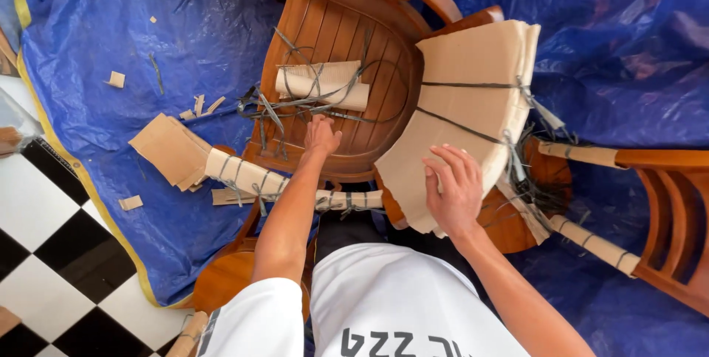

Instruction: Wrap wooden chairs with protective corrugated cardboard and secure them using plastic ties.

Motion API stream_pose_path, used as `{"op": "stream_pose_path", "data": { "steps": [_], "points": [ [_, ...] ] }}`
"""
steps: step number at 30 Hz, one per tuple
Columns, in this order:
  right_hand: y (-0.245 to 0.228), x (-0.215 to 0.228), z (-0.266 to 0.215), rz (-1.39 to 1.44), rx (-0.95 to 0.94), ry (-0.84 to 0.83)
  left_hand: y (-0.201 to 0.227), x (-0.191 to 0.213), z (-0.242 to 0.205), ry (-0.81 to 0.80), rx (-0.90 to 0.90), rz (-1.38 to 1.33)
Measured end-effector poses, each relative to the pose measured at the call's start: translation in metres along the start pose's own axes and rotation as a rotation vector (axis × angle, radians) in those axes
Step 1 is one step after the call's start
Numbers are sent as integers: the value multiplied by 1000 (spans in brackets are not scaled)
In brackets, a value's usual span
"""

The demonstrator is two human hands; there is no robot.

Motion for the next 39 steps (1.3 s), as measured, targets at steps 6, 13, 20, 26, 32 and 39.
{"op": "stream_pose_path", "data": {
  "steps": [6,13,20,26,32,39],
  "points": [
    [-10,-5,15,-116,-22,10,0,-18,35,-194,-64,149],
    [-17,-11,25,-195,-84,-2,-7,-32,71,-381,-22,374],
    [-14,-12,19,-215,-108,40,-9,-22,47,-282,-217,279],
    [-20,-3,26,-242,-101,81,80,52,-74,-361,-562,-196],
    [-44,-6,27,-112,-183,68,147,165,-190,-498,-666,-539],
    [-87,-41,-23,926,-832,-323,117,253,-170,-274,-617,-902]
  ]
}}
Point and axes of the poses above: each hand's wrist, its own z-axis towards the middle knuckle, its own x-axis out of the back of the hand, y = z × x, the point moved 4 cm from there along z, towards the middle knuckle, and after that the axes turned 7 degrees about y, right-handed, at the moved point
